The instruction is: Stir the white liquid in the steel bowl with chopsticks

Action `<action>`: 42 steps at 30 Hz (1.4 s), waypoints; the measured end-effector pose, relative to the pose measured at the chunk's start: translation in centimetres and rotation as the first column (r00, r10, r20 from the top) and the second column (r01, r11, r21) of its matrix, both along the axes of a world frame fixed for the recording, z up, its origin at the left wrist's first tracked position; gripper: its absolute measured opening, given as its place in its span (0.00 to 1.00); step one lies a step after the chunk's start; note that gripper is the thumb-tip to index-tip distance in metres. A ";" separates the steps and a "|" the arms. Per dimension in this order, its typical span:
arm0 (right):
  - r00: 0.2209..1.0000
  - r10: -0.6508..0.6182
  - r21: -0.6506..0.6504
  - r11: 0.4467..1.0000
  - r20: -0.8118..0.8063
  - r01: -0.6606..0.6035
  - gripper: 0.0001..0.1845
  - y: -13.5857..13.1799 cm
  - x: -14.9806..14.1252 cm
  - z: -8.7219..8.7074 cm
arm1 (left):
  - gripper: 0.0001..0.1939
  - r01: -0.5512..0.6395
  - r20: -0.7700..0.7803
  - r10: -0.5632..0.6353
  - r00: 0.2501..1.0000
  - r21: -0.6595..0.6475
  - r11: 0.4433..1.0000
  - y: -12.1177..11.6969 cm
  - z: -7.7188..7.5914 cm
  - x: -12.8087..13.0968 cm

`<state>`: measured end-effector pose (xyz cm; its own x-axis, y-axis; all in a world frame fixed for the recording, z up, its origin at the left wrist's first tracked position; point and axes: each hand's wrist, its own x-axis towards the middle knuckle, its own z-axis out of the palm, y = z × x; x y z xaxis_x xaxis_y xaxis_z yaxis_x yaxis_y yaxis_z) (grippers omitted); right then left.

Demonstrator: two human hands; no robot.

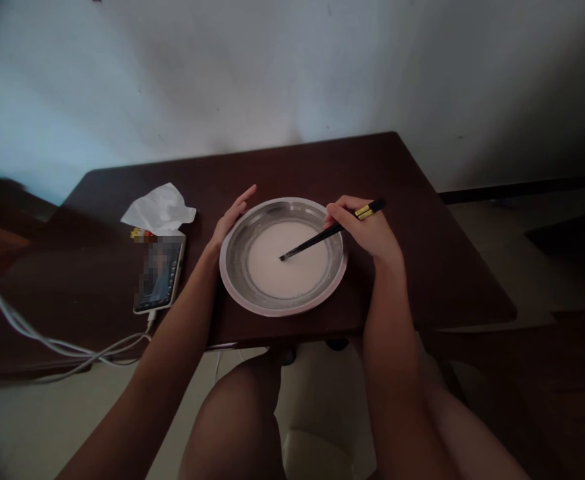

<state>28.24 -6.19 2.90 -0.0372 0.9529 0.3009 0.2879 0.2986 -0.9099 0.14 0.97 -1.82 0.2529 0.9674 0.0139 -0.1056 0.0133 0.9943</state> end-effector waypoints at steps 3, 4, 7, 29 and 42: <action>1.000 0.009 -0.001 1.000 0.003 -0.009 0.12 0.0 0.0 0.0 | 0.30 0.009 0.024 -0.009 1.000 -0.011 1.000 0.0 -0.1 0.0; 1.000 -0.007 0.008 1.000 0.005 0.007 0.13 0.0 0.0 0.0 | 0.30 0.015 0.034 -0.014 0.999 -0.023 1.000 0.0 -0.2 0.0; 0.998 -0.055 0.038 0.998 0.016 0.055 0.13 0.0 0.0 0.0 | 0.31 0.030 0.057 -0.026 0.998 -0.064 0.998 -0.1 -0.4 0.1; 0.999 -0.040 0.022 0.999 0.017 0.040 0.13 0.0 -0.1 0.2 | 0.29 0.003 0.067 0.001 0.998 -0.071 0.997 -0.6 0.3 0.3; 1.000 0.014 -0.006 1.000 0.001 -0.014 0.12 0.0 -0.2 0.1 | 0.28 -0.019 0.027 0.021 0.999 -0.064 0.998 -0.4 0.3 0.3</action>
